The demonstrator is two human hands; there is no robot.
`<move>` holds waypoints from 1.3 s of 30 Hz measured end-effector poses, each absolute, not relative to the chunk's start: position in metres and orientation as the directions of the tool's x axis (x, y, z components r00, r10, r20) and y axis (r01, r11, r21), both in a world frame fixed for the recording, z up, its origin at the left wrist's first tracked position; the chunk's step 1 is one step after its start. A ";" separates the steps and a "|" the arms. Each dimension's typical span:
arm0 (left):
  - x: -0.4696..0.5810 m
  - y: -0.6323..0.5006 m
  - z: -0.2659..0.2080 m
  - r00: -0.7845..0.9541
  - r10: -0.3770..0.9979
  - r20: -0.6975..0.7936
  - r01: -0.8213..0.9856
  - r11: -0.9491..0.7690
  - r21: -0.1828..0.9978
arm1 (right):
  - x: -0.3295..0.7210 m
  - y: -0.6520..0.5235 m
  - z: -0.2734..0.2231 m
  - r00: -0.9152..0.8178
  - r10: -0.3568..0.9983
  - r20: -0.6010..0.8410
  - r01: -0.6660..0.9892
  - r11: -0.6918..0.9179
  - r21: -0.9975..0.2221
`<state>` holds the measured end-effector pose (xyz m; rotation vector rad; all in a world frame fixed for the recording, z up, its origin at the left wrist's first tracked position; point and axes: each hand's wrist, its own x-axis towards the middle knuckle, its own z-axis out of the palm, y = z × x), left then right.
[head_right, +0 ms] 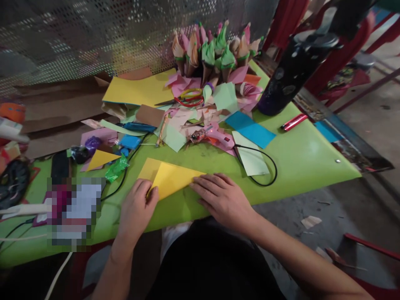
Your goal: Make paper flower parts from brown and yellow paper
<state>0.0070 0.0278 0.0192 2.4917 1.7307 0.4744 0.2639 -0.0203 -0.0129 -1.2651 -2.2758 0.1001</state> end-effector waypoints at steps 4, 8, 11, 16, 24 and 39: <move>0.006 0.030 0.020 0.341 0.911 0.232 0.888 -0.393 0.238 | 0.264 -0.021 -0.012 -0.418 0.812 0.408 0.773 0.553 -0.310; 0.006 0.033 0.020 0.347 0.904 0.249 0.877 -0.407 0.255 | 0.265 -0.021 -0.011 -0.418 0.801 0.427 0.758 0.568 -0.322; 0.006 0.034 0.021 0.348 0.902 0.256 0.872 -0.412 0.263 | 0.265 -0.022 -0.011 -0.410 0.799 0.441 0.741 0.573 -0.350; 0.007 0.035 0.023 0.332 0.913 0.236 0.873 -0.392 0.290 | 0.265 -0.022 -0.011 -0.396 0.800 0.451 0.735 0.571 -0.367; 0.007 0.035 0.022 0.331 0.915 0.232 0.871 -0.391 0.297 | 0.266 -0.021 -0.008 -0.398 0.806 0.438 0.743 0.563 -0.362; 0.010 0.034 0.026 0.314 0.932 0.178 0.886 -0.355 0.297 | 0.266 -0.022 -0.010 -0.399 0.809 0.432 0.737 0.563 -0.375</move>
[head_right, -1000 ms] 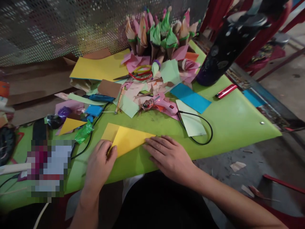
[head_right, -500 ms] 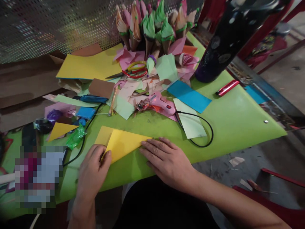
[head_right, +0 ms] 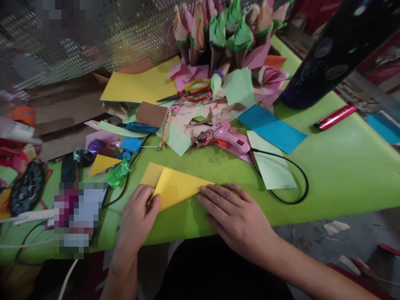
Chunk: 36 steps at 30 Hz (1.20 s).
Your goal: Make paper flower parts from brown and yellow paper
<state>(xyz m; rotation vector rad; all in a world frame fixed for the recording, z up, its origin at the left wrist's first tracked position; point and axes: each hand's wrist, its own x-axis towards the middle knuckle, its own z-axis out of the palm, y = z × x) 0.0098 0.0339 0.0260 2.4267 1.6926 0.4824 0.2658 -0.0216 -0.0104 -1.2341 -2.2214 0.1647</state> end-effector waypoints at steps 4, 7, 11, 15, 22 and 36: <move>0.011 0.034 0.026 0.304 0.939 0.159 0.892 -0.339 0.300 | 0.266 -0.022 -0.010 -0.405 0.813 0.418 0.752 0.556 -0.354; 0.012 0.034 0.026 0.293 0.944 0.149 0.894 -0.326 0.308 | 0.266 -0.022 -0.009 -0.415 0.810 0.414 0.752 0.562 -0.344; 0.012 0.034 0.026 0.277 0.953 0.121 0.904 -0.301 0.303 | 0.266 -0.022 -0.010 -0.417 0.817 0.400 0.756 0.555 -0.347; 0.012 0.034 0.026 0.264 0.959 0.105 0.911 -0.284 0.298 | 0.266 -0.021 -0.010 -0.426 0.813 0.398 0.762 0.559 -0.328; 0.014 0.035 0.025 0.261 0.960 0.103 0.911 -0.280 0.303 | 0.265 -0.020 -0.008 -0.417 0.824 0.383 0.772 0.544 -0.330; 0.016 0.035 0.022 0.235 0.968 0.085 0.952 -0.247 0.181 | 0.263 -0.021 -0.010 -0.397 0.858 0.325 0.800 0.497 -0.335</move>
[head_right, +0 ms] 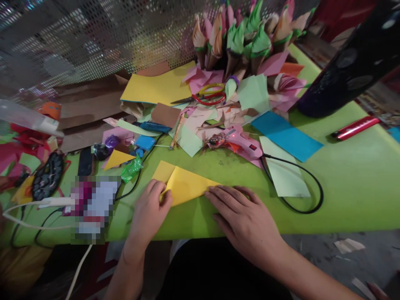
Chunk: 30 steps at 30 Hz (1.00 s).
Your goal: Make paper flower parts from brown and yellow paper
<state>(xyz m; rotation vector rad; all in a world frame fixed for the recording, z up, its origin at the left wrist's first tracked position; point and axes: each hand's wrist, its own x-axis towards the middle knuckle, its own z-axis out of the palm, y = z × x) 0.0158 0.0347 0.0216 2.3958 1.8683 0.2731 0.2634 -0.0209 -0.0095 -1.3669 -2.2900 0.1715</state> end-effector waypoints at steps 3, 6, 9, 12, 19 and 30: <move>0.016 0.034 0.022 0.222 0.972 0.074 0.962 -0.231 0.148 | 0.262 -0.020 -0.008 -0.399 0.856 0.327 0.807 0.498 -0.318; 0.017 0.032 0.021 0.203 0.977 0.063 0.971 -0.210 0.116 | 0.260 -0.020 -0.007 -0.390 0.861 0.327 0.817 0.487 -0.309; 0.018 0.030 0.019 0.184 0.980 0.075 0.976 -0.191 0.104 | 0.259 -0.020 -0.007 -0.380 0.868 0.320 0.824 0.474 -0.309; 0.020 0.028 0.016 0.186 0.974 0.132 0.972 -0.201 0.119 | 0.258 -0.021 -0.007 -0.377 0.874 0.307 0.828 0.467 -0.312; 0.022 0.027 0.011 0.375 0.867 0.328 0.912 -0.408 0.034 | 0.255 -0.023 -0.004 -0.416 0.878 0.236 0.843 0.470 -0.262; 0.020 -0.001 0.014 0.562 0.806 0.185 0.821 -0.570 -0.010 | 0.249 -0.026 -0.003 -0.405 0.889 0.214 0.873 0.445 -0.201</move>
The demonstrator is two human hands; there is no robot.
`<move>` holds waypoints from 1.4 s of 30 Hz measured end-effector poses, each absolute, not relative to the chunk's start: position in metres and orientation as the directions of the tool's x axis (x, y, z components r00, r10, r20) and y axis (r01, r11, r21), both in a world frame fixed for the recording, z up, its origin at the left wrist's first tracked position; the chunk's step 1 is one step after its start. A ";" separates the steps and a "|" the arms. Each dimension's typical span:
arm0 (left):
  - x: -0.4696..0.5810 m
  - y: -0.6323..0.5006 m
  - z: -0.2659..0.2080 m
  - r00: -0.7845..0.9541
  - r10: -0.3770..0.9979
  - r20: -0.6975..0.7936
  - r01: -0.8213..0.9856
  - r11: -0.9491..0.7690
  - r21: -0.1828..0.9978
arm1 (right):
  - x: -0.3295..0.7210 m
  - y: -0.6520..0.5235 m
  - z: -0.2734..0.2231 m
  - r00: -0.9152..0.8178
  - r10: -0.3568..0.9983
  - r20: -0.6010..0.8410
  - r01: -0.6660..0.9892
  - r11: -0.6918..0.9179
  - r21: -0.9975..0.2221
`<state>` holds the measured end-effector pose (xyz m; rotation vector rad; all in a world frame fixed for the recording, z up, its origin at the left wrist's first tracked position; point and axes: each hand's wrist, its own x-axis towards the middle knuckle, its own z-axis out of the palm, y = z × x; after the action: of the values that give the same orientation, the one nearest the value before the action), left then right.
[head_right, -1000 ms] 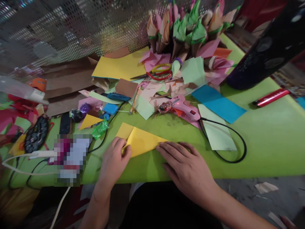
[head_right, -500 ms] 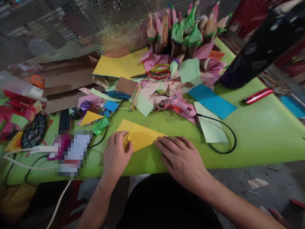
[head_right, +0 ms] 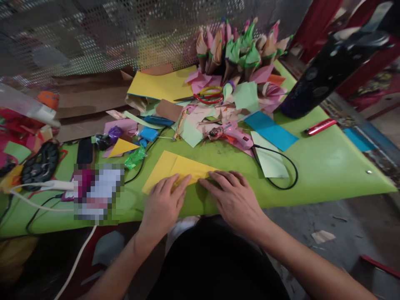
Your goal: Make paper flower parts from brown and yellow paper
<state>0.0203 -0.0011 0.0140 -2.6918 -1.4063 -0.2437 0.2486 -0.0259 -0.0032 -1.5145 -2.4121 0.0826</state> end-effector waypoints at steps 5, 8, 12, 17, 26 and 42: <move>0.021 -0.016 0.013 0.545 0.833 0.095 0.837 -0.547 0.001 | 0.249 -0.025 -0.004 -0.390 0.891 0.232 0.875 0.437 -0.209; 0.021 -0.017 0.010 0.543 0.835 0.090 0.839 -0.544 -0.016 | 0.250 -0.026 -0.003 -0.373 0.891 0.258 0.873 0.432 -0.228; 0.020 -0.016 0.007 0.552 0.827 0.108 0.833 -0.552 -0.030 | 0.239 -0.031 0.002 -0.373 0.874 0.313 0.867 0.448 -0.219; 0.018 -0.016 0.003 0.560 0.816 0.142 0.827 -0.562 -0.032 | 0.215 -0.037 0.003 -0.496 0.836 0.233 0.798 0.545 -0.258; 0.019 -0.017 0.009 0.543 0.831 0.117 0.836 -0.548 0.013 | 0.248 -0.038 -0.004 -0.316 0.924 0.216 0.911 0.359 -0.204; -0.029 -0.037 0.003 0.510 0.854 0.101 0.849 -0.519 0.101 | 0.256 -0.035 -0.008 -0.376 0.903 0.206 0.908 0.404 -0.114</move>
<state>-0.0289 -0.0375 0.0028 -2.7630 -1.5591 -0.2196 0.2561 -0.0347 -0.0077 -1.5972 -2.4261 -0.0271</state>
